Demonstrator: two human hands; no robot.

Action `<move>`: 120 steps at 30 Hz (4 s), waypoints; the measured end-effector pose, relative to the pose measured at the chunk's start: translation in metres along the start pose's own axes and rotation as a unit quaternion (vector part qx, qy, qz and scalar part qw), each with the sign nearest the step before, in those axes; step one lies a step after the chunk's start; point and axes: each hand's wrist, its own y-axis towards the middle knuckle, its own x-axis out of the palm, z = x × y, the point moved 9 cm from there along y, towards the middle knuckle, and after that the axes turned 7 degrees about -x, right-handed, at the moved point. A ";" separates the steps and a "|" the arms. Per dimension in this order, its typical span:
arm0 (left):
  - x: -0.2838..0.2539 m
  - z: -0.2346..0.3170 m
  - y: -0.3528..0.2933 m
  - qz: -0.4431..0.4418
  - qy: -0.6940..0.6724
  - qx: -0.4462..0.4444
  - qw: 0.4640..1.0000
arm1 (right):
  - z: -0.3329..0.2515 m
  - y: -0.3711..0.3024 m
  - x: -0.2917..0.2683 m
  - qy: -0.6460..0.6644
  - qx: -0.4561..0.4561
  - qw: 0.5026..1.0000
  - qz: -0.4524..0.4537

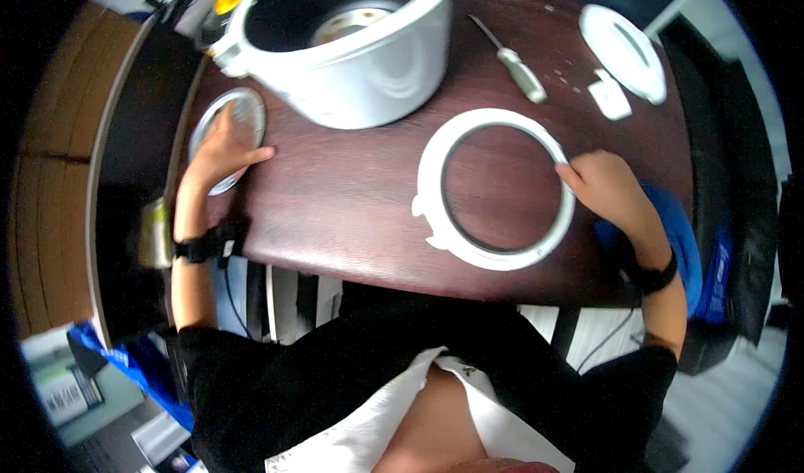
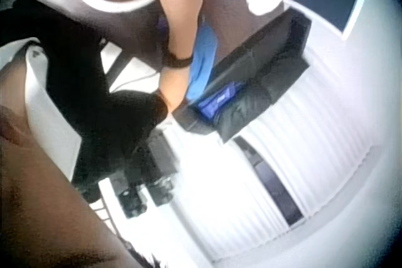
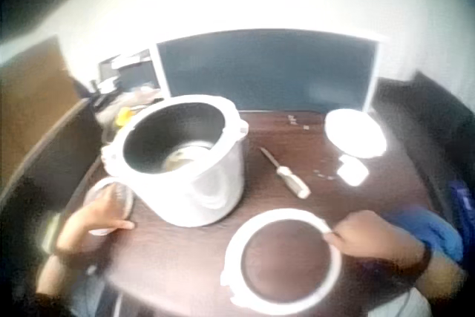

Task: The person assembles a white rice cooker by inserting a rubber gasket into the lid frame, wiping the cooker rim with a blue cloth, and fitting a perforated metal tray into the lid. The person handles the cooker body, lid frame, gasket, cloth, and tray on a wooden table.

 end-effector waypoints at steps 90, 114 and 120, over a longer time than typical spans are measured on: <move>0.055 0.336 -0.162 -0.196 0.025 0.559 0.805 | 0.008 -0.033 0.018 0.246 0.122 0.960 -0.058; 0.043 0.324 -0.138 -0.126 0.013 0.503 0.855 | 0.004 -0.038 0.016 0.226 0.131 0.963 -0.062; 0.049 0.317 -0.126 -0.161 0.014 0.452 0.878 | 0.006 -0.038 0.012 0.235 0.127 0.963 -0.028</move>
